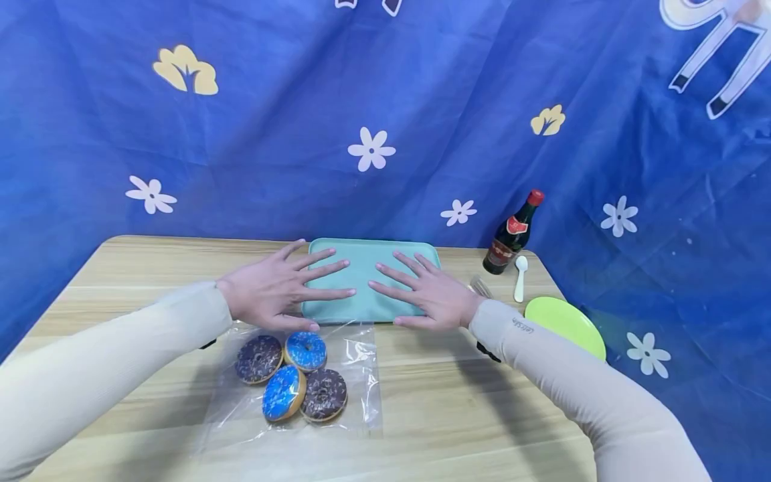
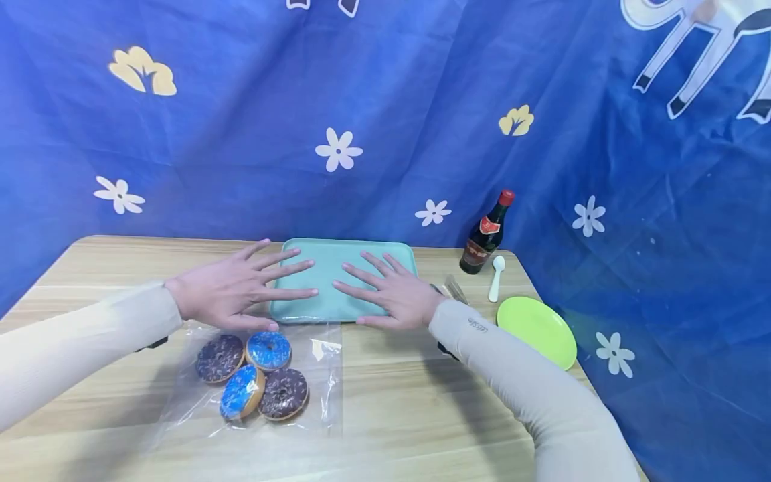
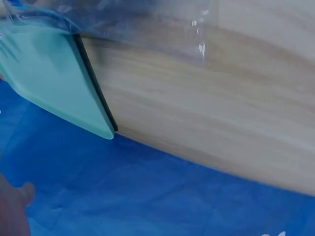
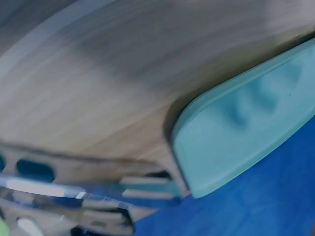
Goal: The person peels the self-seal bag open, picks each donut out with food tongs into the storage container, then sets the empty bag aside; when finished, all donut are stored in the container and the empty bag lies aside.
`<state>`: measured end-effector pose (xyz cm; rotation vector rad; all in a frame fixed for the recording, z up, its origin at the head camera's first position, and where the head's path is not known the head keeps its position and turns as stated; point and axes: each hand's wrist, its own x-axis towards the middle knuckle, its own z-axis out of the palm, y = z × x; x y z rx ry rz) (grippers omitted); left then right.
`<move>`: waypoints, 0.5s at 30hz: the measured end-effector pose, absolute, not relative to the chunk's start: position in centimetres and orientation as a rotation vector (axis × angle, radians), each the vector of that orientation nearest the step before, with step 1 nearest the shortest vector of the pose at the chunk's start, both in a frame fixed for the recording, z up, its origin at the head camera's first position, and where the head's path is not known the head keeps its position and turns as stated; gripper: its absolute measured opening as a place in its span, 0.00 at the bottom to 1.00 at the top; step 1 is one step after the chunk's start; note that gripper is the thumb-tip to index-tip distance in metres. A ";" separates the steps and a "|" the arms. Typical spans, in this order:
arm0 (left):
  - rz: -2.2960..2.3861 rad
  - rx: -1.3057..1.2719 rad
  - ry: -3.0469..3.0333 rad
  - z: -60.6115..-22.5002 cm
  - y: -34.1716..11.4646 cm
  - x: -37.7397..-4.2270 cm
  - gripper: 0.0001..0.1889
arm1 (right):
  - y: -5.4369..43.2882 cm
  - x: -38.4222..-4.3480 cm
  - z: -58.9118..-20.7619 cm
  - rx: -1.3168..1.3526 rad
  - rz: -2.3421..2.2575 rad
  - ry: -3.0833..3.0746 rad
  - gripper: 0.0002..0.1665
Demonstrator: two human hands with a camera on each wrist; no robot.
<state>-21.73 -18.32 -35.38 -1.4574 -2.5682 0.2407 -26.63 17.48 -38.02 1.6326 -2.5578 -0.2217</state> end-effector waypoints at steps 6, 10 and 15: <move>0.105 -1.285 -2.824 -35.7 -19.0 -21.5 0.36 | 15.0 -26.2 -38.3 1.598 -0.029 -2.774 0.40; 0.003 -1.126 -3.041 -35.9 -19.7 -21.4 0.32 | 13.3 -26.2 -38.9 1.595 0.093 -2.887 0.37; -0.281 -1.071 -3.233 -36.5 -20.8 -21.8 0.12 | 11.5 -26.5 -39.4 1.577 0.212 -2.995 0.33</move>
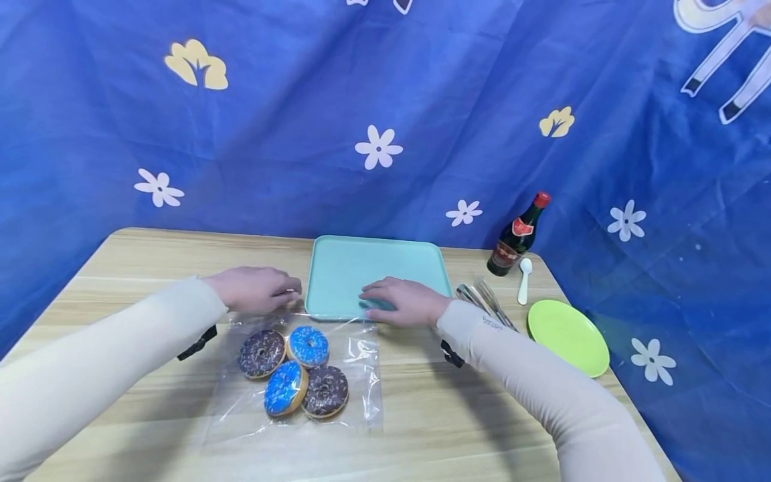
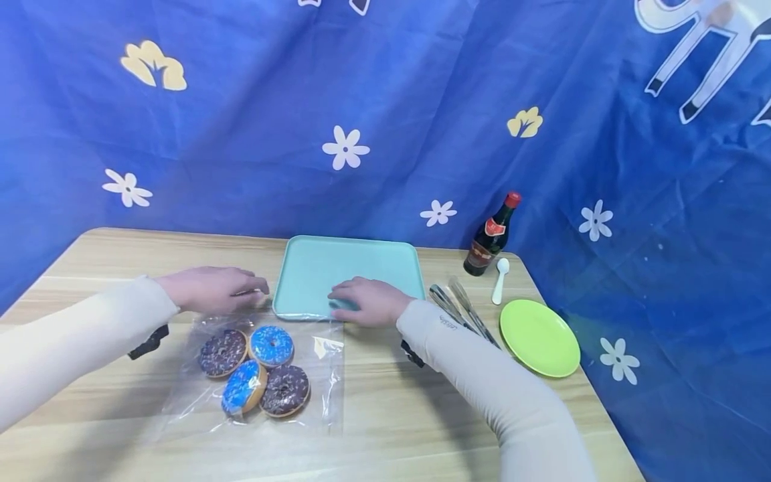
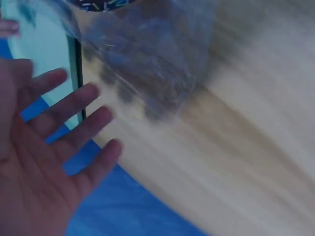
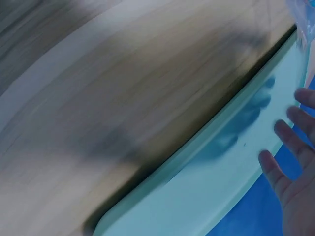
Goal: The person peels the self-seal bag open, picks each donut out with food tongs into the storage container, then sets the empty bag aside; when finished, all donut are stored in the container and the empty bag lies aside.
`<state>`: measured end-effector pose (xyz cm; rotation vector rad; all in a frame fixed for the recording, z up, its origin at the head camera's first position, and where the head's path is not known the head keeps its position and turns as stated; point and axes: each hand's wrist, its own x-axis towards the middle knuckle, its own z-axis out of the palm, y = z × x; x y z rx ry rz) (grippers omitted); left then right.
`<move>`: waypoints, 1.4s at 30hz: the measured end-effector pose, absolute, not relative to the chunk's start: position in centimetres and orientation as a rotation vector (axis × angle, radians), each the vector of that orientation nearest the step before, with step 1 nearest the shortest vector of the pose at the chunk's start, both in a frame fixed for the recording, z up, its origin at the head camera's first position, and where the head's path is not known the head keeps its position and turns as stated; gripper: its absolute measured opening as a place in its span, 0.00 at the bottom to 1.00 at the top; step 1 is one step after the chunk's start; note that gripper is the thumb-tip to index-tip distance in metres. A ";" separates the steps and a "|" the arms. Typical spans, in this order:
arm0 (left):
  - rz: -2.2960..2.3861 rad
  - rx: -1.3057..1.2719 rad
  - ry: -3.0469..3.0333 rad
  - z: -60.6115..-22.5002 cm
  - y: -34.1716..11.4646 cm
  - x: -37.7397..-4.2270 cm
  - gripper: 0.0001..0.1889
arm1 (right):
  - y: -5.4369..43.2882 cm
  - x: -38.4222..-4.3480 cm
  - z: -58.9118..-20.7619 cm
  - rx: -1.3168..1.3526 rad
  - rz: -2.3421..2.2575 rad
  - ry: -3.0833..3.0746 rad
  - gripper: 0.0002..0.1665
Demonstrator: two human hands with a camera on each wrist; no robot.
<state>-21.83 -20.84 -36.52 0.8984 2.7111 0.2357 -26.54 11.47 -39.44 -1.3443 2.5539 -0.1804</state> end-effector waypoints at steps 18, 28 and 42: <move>0.906 0.491 2.233 -38.2 -22.6 -22.2 0.13 | 10.5 -26.5 -40.2 -1.343 -0.287 2.532 0.16; 0.913 0.470 2.258 -38.9 -22.5 -22.0 0.09 | 10.5 -26.1 -39.9 -1.409 -0.262 2.566 0.14; 0.911 0.468 2.295 -39.4 -22.5 -21.9 0.07 | 9.9 -25.7 -40.3 -1.443 -0.187 2.626 0.05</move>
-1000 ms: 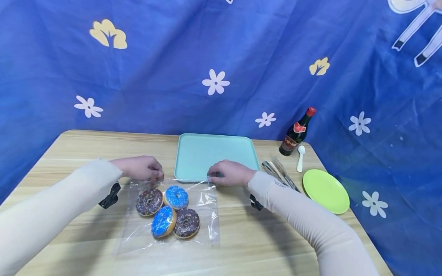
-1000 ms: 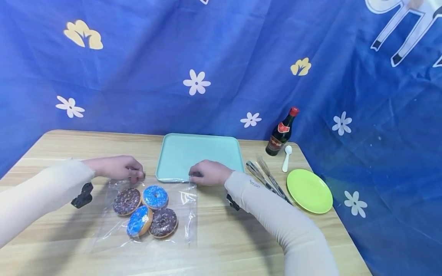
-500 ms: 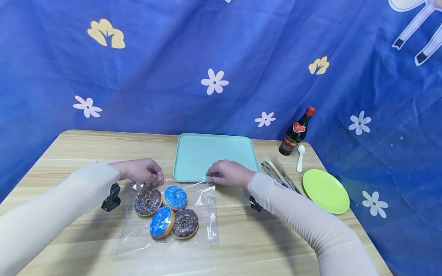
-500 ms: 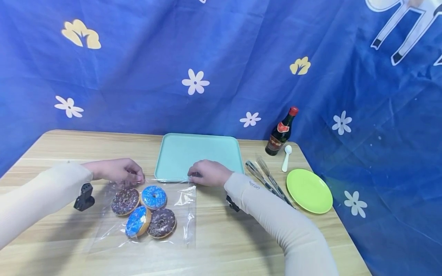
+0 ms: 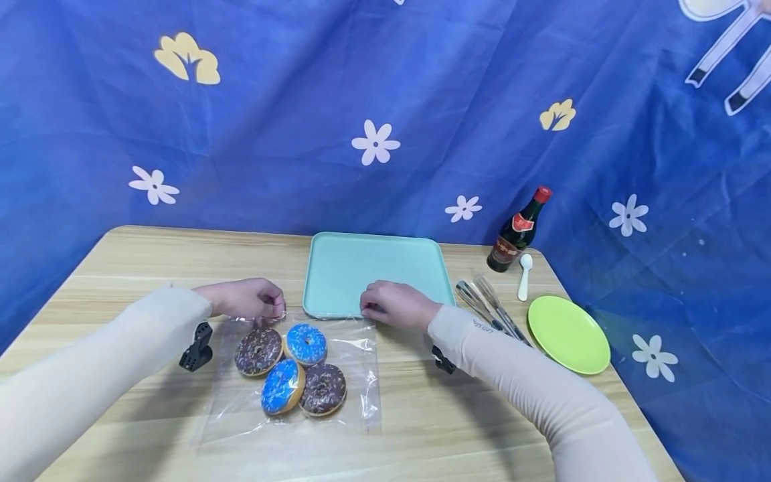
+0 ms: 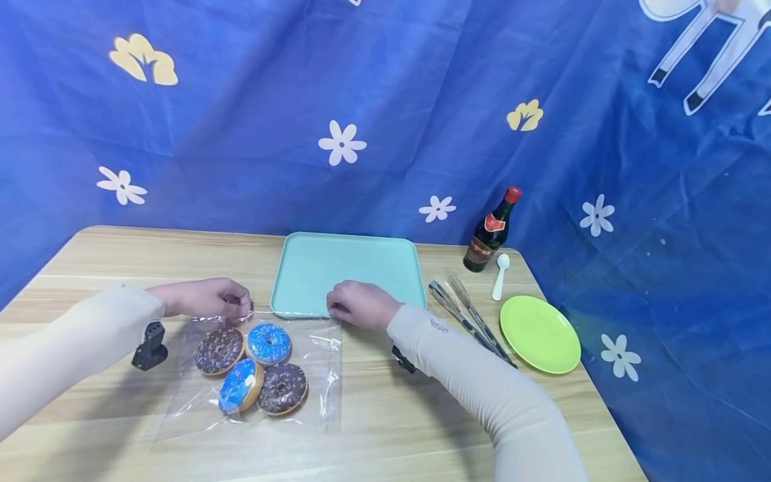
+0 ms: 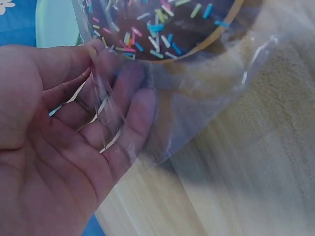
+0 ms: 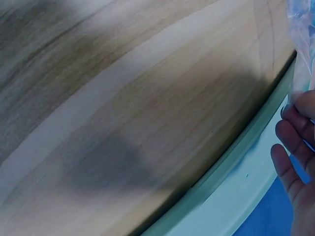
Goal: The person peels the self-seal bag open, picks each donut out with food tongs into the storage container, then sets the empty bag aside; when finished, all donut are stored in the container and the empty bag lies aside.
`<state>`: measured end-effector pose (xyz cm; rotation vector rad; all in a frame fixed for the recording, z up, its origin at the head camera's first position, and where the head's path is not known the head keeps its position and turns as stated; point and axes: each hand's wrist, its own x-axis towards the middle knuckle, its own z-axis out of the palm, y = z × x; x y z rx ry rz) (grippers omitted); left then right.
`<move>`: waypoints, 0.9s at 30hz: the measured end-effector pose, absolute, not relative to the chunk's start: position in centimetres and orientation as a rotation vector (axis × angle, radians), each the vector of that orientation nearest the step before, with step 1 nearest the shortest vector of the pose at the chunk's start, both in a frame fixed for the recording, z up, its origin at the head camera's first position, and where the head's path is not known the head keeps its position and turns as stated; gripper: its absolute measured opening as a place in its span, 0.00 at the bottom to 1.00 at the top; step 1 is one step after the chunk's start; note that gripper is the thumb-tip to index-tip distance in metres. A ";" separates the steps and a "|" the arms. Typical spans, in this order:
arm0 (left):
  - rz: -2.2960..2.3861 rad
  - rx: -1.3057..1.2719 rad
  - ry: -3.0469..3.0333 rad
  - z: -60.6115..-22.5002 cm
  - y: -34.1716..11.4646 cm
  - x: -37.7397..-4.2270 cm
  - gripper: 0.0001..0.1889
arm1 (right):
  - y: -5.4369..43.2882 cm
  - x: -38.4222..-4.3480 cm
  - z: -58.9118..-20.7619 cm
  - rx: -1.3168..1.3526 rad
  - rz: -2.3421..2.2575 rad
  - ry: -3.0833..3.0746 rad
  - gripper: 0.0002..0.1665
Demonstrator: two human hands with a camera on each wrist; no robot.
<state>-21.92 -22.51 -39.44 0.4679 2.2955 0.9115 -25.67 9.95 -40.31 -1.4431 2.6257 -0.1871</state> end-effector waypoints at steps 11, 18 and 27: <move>0.921 0.510 2.309 -39.8 -22.5 -22.0 0.06 | 9.7 -25.5 -40.6 -1.369 -0.205 2.627 0.03; 0.912 0.518 2.347 -39.9 -22.5 -21.4 0.06 | 9.6 -25.2 -40.2 -1.376 -0.249 2.626 0.04; 0.949 0.525 2.342 -40.2 -22.4 -21.4 0.05 | 11.1 -25.9 -39.5 -1.288 -0.602 2.508 0.05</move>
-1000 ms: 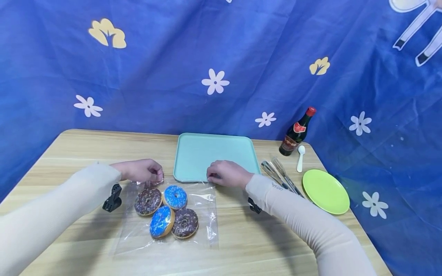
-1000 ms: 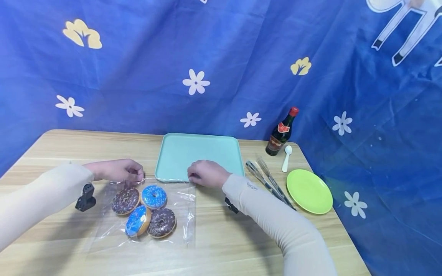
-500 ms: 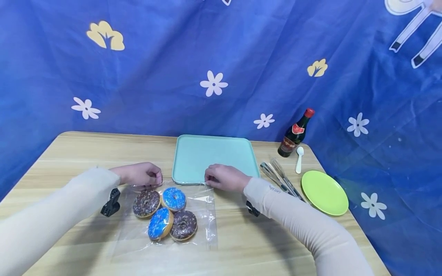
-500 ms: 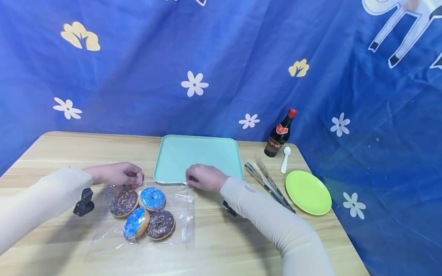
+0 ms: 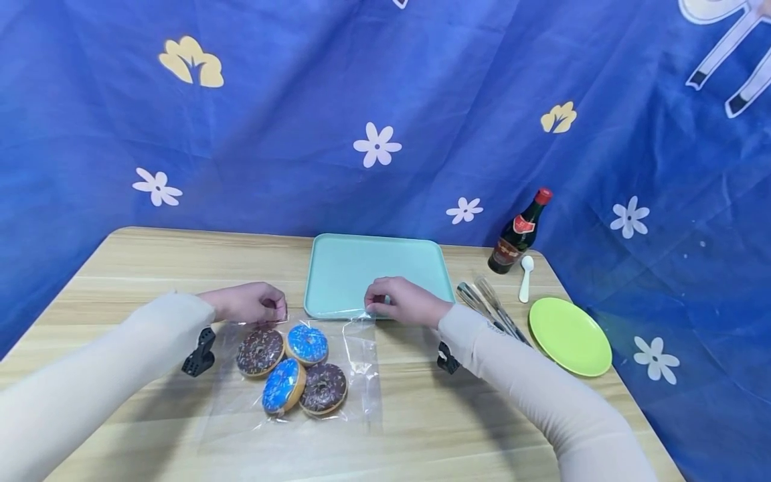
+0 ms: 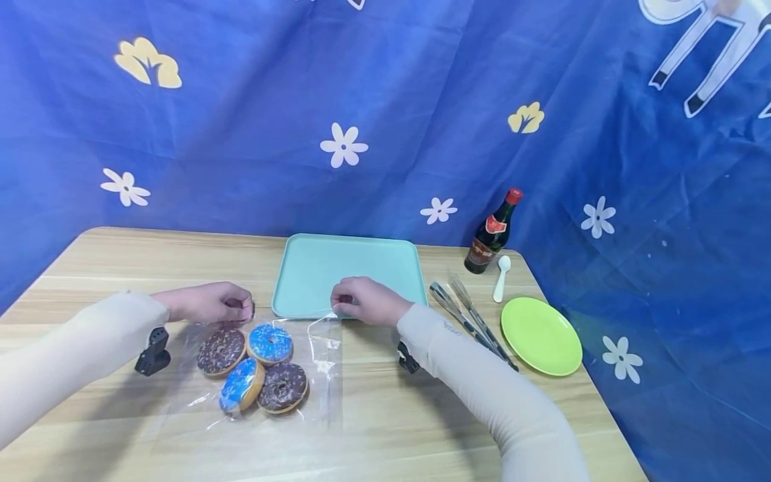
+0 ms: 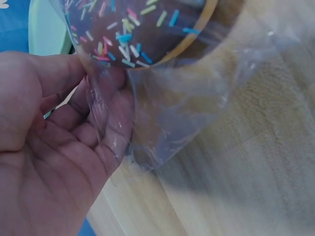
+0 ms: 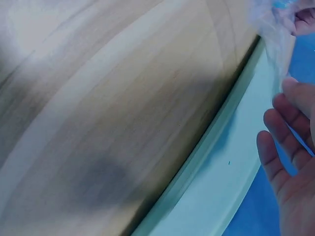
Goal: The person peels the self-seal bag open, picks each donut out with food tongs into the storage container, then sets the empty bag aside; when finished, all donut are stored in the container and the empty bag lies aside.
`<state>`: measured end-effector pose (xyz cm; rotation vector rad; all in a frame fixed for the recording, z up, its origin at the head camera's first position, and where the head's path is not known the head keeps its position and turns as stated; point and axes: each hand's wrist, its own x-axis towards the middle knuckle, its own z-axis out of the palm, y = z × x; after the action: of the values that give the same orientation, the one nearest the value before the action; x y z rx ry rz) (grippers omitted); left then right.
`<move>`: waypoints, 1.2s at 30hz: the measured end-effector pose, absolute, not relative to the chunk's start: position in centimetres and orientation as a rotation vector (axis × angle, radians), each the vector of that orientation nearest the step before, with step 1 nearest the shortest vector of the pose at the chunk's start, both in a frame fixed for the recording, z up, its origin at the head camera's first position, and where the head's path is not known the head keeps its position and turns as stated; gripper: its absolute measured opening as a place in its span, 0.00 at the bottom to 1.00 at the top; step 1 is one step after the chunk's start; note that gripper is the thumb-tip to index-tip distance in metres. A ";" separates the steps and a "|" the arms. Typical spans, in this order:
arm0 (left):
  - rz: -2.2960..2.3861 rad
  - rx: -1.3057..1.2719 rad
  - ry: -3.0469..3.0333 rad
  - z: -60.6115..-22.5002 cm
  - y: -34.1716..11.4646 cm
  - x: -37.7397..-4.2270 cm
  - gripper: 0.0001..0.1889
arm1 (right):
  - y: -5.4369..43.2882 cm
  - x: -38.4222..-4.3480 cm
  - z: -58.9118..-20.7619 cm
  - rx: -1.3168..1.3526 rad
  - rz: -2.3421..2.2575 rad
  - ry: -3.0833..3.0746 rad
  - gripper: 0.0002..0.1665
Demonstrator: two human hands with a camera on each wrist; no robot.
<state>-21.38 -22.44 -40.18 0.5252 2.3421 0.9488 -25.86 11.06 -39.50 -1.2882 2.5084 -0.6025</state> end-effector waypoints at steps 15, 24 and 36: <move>0.921 0.530 2.370 -40.4 -22.7 -21.2 0.05 | 13.6 -25.5 -40.2 -1.162 -0.863 2.475 0.02; 0.905 0.557 2.386 -40.5 -22.3 -21.4 0.05 | 14.2 -25.7 -40.0 -1.147 -0.856 2.471 0.03; 0.894 0.567 2.407 -40.6 -22.5 -21.3 0.04 | 12.9 -23.7 -39.0 -0.872 -0.976 2.622 0.14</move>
<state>-21.34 -22.50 -40.64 0.5674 2.4069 0.8944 -23.73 12.90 -38.98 -0.8723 2.6215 -0.9761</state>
